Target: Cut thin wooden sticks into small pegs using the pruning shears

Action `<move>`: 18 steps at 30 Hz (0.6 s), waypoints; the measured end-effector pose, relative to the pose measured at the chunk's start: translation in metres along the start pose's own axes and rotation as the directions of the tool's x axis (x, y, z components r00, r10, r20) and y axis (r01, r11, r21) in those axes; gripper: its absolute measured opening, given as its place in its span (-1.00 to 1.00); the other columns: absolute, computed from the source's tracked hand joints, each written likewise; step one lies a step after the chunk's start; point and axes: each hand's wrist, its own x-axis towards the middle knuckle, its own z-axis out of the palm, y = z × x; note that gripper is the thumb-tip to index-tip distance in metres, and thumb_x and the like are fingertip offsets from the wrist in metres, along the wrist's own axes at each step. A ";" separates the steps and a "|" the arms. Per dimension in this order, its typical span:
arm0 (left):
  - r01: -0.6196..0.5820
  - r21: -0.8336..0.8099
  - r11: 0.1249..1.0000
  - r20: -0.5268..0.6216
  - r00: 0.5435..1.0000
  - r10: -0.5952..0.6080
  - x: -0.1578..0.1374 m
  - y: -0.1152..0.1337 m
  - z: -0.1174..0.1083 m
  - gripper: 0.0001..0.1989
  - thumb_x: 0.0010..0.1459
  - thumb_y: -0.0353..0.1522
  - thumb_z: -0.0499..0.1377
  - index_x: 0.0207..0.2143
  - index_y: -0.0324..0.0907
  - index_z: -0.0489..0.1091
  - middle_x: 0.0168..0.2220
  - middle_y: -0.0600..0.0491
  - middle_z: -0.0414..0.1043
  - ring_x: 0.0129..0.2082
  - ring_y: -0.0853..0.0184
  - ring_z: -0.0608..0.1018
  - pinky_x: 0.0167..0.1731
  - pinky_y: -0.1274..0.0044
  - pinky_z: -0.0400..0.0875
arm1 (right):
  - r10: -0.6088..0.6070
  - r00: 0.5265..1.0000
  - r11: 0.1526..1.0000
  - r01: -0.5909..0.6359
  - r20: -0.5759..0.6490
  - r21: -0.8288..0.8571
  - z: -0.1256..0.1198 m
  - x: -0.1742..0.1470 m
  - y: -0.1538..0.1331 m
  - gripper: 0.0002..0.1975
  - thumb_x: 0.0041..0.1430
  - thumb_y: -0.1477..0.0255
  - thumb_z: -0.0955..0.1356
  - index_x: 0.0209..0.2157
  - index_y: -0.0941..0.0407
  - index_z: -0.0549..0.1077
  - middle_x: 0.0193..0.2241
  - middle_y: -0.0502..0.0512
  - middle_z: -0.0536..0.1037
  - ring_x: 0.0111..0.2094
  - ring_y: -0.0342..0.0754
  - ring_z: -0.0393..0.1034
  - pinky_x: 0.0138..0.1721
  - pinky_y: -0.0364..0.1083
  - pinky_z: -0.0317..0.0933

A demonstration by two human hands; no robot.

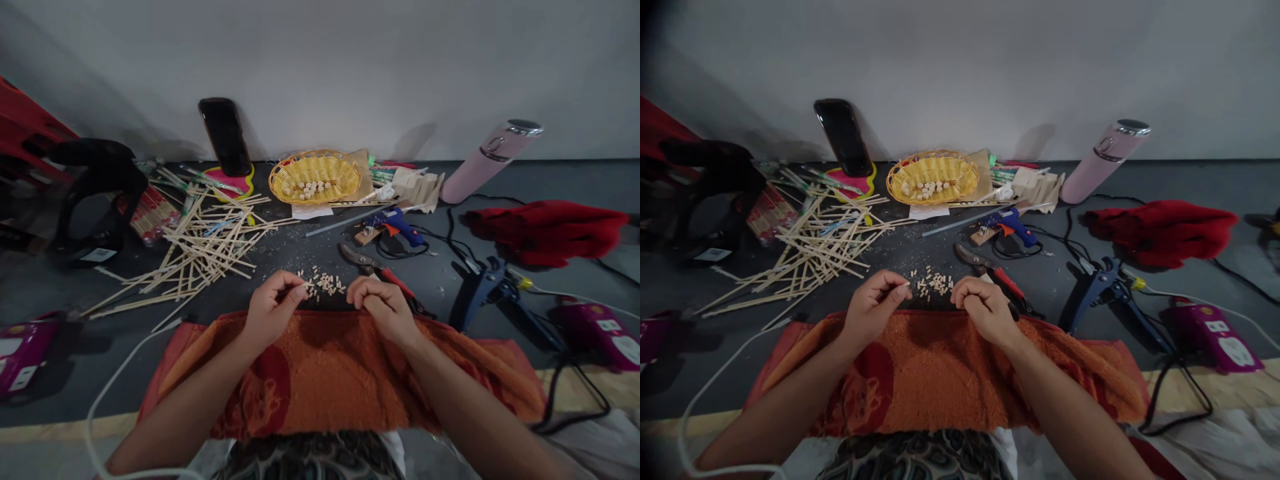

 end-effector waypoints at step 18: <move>0.005 -0.072 0.997 -0.039 0.999 -0.007 0.002 0.001 0.001 -0.90 0.16 -0.34 0.16 -0.31 -0.19 0.39 -0.44 0.08 0.47 -0.41 0.40 0.48 -0.35 0.60 0.33 | -0.153 0.984 0.655 0.168 0.089 -0.737 0.010 0.003 0.021 -0.77 0.26 0.45 0.26 -0.07 0.07 0.42 -0.15 0.15 0.47 -0.13 0.00 0.36 -0.09 -0.04 0.26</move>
